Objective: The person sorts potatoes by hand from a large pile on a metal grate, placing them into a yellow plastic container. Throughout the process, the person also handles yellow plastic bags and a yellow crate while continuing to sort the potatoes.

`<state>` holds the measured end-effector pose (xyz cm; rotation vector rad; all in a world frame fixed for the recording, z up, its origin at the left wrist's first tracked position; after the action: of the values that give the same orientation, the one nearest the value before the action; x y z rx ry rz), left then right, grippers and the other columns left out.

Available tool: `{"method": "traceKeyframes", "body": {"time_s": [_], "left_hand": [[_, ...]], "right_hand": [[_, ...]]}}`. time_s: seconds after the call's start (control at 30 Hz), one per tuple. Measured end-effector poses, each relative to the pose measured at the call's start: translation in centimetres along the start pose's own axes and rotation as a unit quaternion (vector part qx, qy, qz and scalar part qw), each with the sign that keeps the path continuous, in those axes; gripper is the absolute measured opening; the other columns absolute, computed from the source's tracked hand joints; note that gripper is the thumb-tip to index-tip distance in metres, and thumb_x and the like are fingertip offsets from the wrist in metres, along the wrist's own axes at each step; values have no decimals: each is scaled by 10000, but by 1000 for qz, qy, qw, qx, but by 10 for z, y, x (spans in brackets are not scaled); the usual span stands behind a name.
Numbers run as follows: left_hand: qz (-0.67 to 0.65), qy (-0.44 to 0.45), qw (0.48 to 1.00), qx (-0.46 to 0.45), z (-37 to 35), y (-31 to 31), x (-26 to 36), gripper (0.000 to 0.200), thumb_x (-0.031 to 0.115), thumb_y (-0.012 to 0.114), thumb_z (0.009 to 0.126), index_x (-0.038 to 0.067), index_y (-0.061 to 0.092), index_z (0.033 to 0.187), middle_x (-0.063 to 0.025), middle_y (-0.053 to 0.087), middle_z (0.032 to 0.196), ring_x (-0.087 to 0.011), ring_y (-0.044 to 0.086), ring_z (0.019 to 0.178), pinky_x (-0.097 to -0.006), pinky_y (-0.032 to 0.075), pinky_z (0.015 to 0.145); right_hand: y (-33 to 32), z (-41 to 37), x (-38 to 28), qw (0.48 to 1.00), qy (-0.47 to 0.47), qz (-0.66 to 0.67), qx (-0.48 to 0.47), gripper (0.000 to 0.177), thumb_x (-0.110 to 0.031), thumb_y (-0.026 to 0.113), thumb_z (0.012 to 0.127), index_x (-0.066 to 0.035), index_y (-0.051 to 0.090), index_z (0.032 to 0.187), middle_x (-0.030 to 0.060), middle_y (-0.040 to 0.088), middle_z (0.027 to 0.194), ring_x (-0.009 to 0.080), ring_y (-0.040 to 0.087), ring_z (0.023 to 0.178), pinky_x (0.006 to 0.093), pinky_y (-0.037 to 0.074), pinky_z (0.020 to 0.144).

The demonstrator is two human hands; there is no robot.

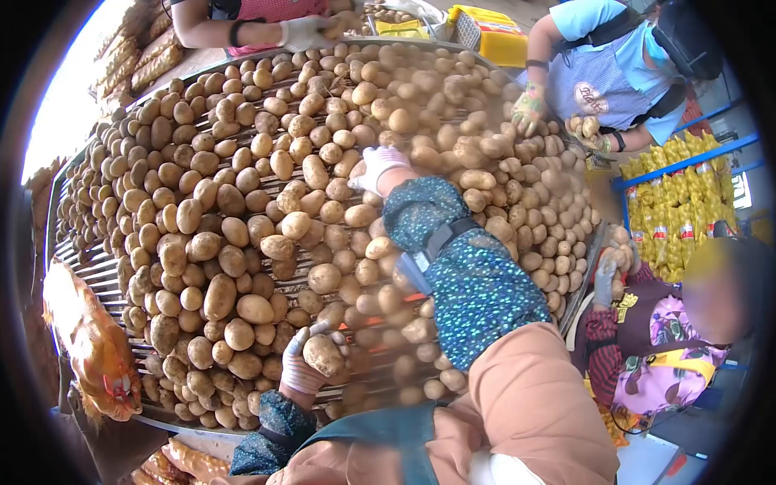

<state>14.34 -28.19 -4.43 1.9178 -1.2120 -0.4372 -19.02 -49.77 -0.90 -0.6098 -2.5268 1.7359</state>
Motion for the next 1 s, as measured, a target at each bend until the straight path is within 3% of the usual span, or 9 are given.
{"method": "traceKeyframes", "body": {"time_s": [0.3,0.4,0.5,0.53,0.57,0.6,0.73,0.93,1.0], "left_hand": [[-48,22,994,-98,-13,23,10,688,336,664,817,112,499,1446,-201,557,1359,-392,582,1179,-539,530,901],[-74,15,986,-149,-14,20,11,762,379,675,818,153,437,1506,-160,437,1519,-377,490,1314,-498,508,936],[-138,13,981,-134,-13,15,8,726,426,669,821,174,496,1479,-152,456,1544,-423,515,1296,-526,513,867],[-141,13,979,-147,-11,9,6,718,434,667,831,171,497,1477,-146,464,1537,-419,526,1275,-525,515,856],[-144,12,977,-158,-11,1,3,710,442,666,842,168,498,1475,-140,471,1530,-414,536,1255,-524,517,844],[-148,12,975,-168,-11,-3,3,703,451,665,852,165,499,1473,-134,479,1523,-410,547,1234,-523,520,833],[-75,33,991,-106,-14,9,9,708,441,669,860,169,481,1486,-142,502,1488,-392,572,1171,-505,529,798],[-117,31,987,-110,-10,15,5,1007,839,551,802,154,399,1524,-154,511,1450,-369,601,1122,-502,546,801],[-135,32,983,-120,-8,17,8,1025,864,525,795,173,376,1537,-155,508,1456,-365,605,1110,-488,547,796]], "right_hand": [[-4,-79,-17,979,-129,151,40,729,-531,820,744,-27,610,1226,193,672,1189,341,646,1114,408,514,983],[17,-134,-61,930,-282,209,-110,566,-451,826,796,-49,648,1152,152,692,1092,279,672,1025,370,543,883],[41,-102,-91,784,-241,533,-209,427,-400,755,897,-69,659,1149,147,693,1059,261,675,996,387,538,863],[24,-92,-74,906,-196,369,-70,362,-347,675,968,-67,644,1195,163,691,1127,286,675,1030,399,525,910],[31,-58,-70,927,-219,301,36,411,-354,638,985,-71,598,1281,175,661,1244,324,666,1072,412,511,971],[19,-42,-77,966,-84,246,12,423,-341,616,990,-50,590,1295,191,646,1273,342,649,1116,415,499,1020],[39,34,-97,985,-114,-7,132,486,-252,595,951,-73,501,1393,219,563,1366,329,607,1228,446,468,1081],[36,61,-105,993,-97,61,-26,620,-169,717,806,-67,515,1383,225,555,1376,388,592,1235,444,502,1046],[42,53,-82,979,-118,163,32,691,-181,773,713,-128,564,1369,179,656,1236,337,642,1153,396,525,993]]}}
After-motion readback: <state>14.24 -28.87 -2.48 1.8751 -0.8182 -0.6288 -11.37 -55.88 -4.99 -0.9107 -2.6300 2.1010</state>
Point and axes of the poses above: each hand's wrist, its own z-axis towards the middle knuckle, its own y-axis out of the palm, x = y × z, the point moved 3 cm from there along z, towards the middle knuckle
